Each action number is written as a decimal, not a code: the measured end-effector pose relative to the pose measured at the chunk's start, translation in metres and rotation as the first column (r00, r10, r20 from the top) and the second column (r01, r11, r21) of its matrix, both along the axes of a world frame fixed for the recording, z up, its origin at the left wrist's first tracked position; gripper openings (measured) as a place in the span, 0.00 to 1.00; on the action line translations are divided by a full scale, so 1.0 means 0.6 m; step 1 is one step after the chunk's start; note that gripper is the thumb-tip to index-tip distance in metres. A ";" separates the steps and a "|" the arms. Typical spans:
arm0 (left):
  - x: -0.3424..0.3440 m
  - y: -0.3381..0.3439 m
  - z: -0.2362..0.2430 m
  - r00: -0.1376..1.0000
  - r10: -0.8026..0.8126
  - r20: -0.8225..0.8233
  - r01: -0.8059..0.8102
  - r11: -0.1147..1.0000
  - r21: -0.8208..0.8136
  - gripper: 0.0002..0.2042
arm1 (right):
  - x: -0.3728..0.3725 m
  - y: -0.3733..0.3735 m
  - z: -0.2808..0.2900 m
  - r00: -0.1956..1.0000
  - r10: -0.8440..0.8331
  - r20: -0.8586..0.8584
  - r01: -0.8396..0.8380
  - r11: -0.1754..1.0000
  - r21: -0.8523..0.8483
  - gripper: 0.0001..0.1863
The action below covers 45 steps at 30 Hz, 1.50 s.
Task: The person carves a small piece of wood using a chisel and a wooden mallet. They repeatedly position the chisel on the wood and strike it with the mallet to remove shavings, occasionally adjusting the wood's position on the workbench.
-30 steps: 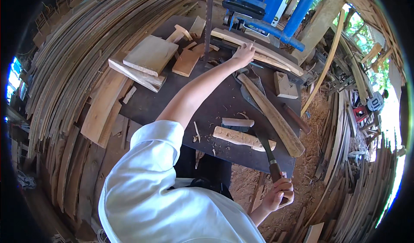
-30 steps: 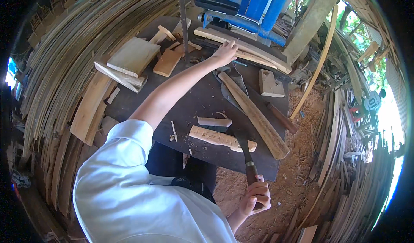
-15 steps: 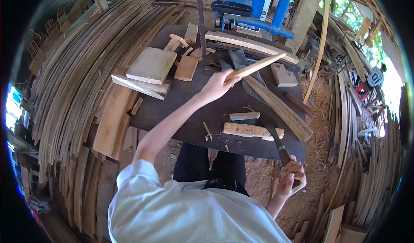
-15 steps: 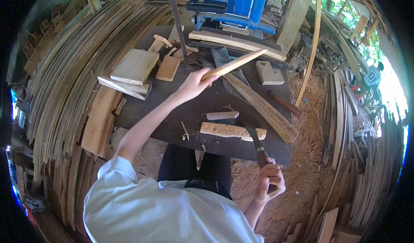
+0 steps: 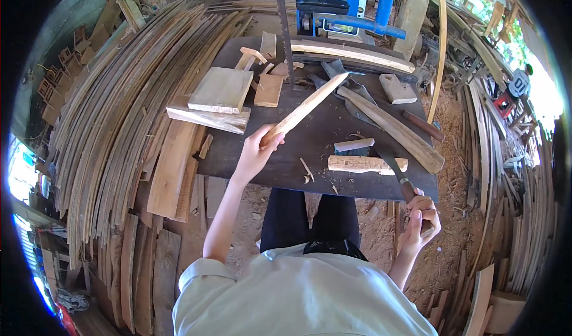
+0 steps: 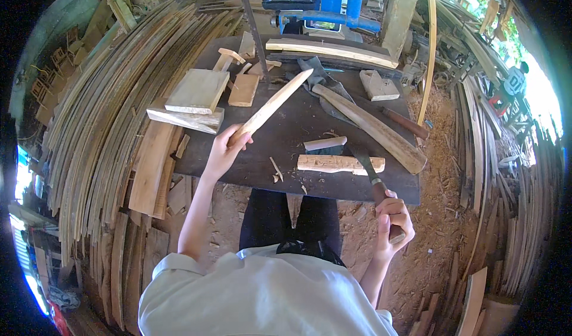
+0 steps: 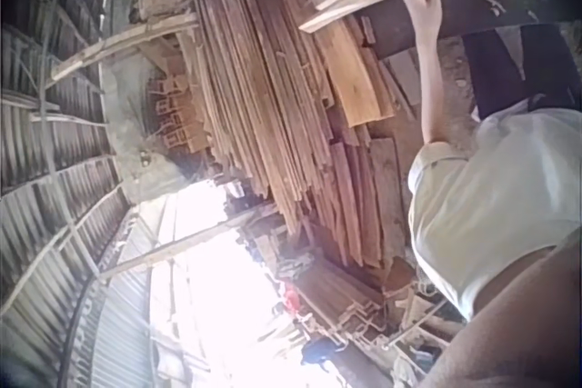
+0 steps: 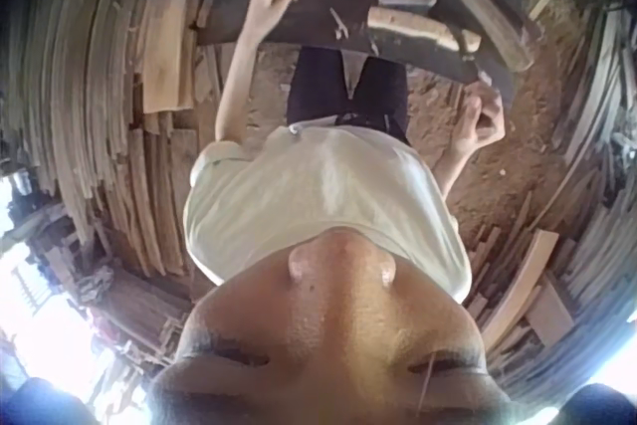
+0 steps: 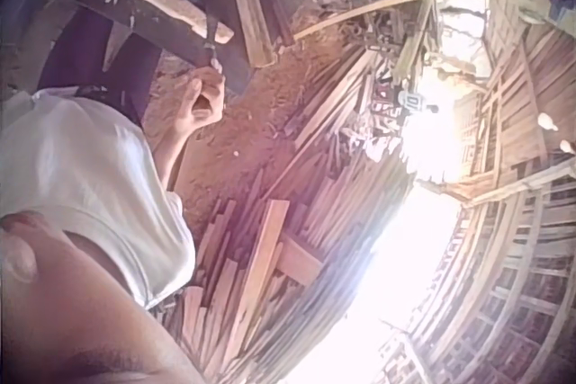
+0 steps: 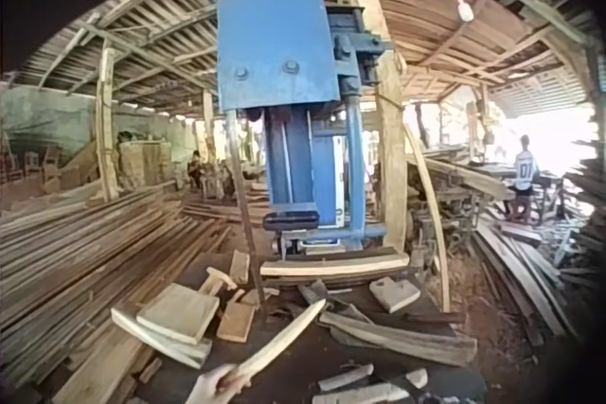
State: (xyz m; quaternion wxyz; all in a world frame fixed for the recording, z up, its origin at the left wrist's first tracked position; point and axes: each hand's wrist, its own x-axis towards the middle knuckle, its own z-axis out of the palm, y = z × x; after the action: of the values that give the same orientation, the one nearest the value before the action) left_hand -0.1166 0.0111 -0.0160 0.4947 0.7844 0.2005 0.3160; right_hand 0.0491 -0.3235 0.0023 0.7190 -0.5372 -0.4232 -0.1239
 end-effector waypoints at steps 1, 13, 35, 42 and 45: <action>-0.006 -0.005 0.003 0.999 0.029 0.021 -0.029 0.999 0.020 0.12 | 0.001 0.000 0.002 1.000 -0.001 -0.003 0.001 1.000 -0.006 0.10; -0.070 -0.032 0.005 0.905 0.426 -0.008 -0.303 0.657 0.691 0.23 | 0.006 -0.003 0.002 1.000 0.023 0.002 -0.023 1.000 -0.008 0.10; -0.057 -0.041 -0.019 0.904 0.421 -0.077 -0.266 0.695 0.668 0.18 | 0.011 -0.002 -0.003 1.000 -0.008 0.004 0.008 1.000 -0.021 0.12; -0.025 -0.021 -0.025 0.943 0.321 0.083 -0.331 0.928 0.172 0.16 | 0.017 -0.007 -0.011 1.000 0.012 0.011 -0.012 1.000 -0.020 0.12; 0.003 -0.006 -0.023 0.962 0.201 0.186 -0.188 0.978 -0.085 0.18 | 0.016 -0.007 -0.011 1.000 0.002 0.008 -0.002 1.000 -0.013 0.12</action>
State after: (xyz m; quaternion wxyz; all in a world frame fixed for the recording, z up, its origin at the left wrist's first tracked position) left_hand -0.1146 0.0076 -0.0295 0.5043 0.7094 0.2380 0.4310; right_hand 0.0589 -0.3277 -0.0043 0.7138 -0.5412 -0.4274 -0.1225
